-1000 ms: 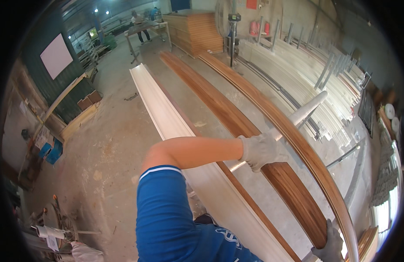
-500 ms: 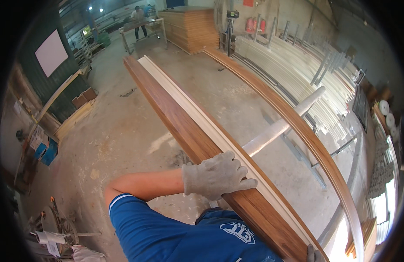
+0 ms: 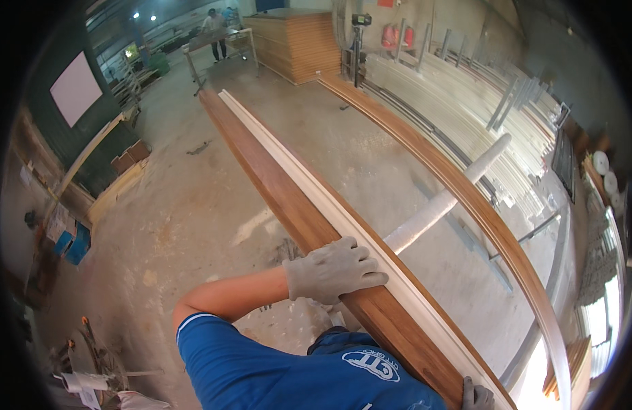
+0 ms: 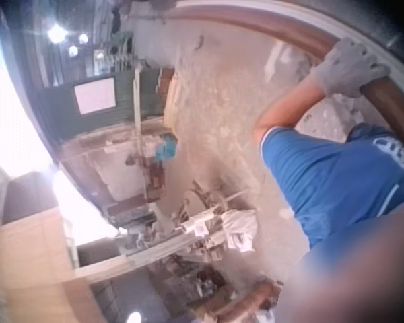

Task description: The person uses a handheld tool to apply a black strip along the edge of a long wooden plank, then wraps the plank with clear plastic film. The person coils the tool's cable and places it in a white bag before wrapping the plank.

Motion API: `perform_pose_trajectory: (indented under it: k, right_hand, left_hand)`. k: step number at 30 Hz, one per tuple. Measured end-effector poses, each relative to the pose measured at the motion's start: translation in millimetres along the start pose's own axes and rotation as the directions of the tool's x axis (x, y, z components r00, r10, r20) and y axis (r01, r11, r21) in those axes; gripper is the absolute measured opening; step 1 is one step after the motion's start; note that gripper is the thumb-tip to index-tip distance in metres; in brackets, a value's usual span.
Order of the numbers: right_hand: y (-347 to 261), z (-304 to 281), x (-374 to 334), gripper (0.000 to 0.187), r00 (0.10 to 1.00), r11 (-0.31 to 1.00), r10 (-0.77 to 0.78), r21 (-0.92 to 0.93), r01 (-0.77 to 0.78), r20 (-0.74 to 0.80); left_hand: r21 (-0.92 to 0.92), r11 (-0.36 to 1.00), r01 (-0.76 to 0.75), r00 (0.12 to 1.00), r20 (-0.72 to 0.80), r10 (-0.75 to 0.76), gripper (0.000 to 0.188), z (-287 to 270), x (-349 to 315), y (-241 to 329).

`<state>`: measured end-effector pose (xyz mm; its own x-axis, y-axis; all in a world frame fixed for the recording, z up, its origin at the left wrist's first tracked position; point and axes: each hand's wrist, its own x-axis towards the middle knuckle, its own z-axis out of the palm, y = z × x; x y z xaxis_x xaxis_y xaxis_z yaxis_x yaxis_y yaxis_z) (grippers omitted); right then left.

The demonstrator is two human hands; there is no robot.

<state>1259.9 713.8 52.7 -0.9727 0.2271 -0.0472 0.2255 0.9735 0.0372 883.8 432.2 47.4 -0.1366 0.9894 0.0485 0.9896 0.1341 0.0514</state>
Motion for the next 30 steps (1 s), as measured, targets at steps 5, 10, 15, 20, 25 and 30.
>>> perform_pose_trajectory:
  k: [5,10,15,20,25,30]
  right_hand:
    - [0,8,-2,0.101,0.999,0.995,-0.014,-0.097,0.009,-0.049]
    - [-10,4,8,0.062,0.976,0.991,0.014,0.132,0.016,-0.219]
    - [-14,26,11,0.05,0.973,0.999,0.024,0.044,-0.014,-0.231]
    - [-18,36,14,0.043,0.905,0.998,0.008,-0.047,-0.031,-0.426]
    - [-15,39,10,0.043,0.905,0.997,0.011,-0.066,-0.043,-0.425]
    - [-18,39,11,0.046,0.932,1.0,0.018,0.003,-0.019,-0.363]
  left_hand:
    - [-0.036,0.999,-0.005,0.999,-0.05,0.003,0.069,14,-1,-4]
    - [-0.002,1.0,-0.009,1.0,-0.02,0.009,0.073,6,2,-13]
    - [0.218,0.969,-0.114,0.988,-0.077,0.133,0.079,-2,4,-15]
    - [0.253,0.951,-0.179,0.978,-0.062,0.201,0.087,9,-8,-26]
    - [0.214,0.933,-0.289,0.952,-0.042,0.304,0.085,14,6,-11]
    - [0.208,0.922,-0.326,0.942,-0.012,0.335,0.078,22,11,0]
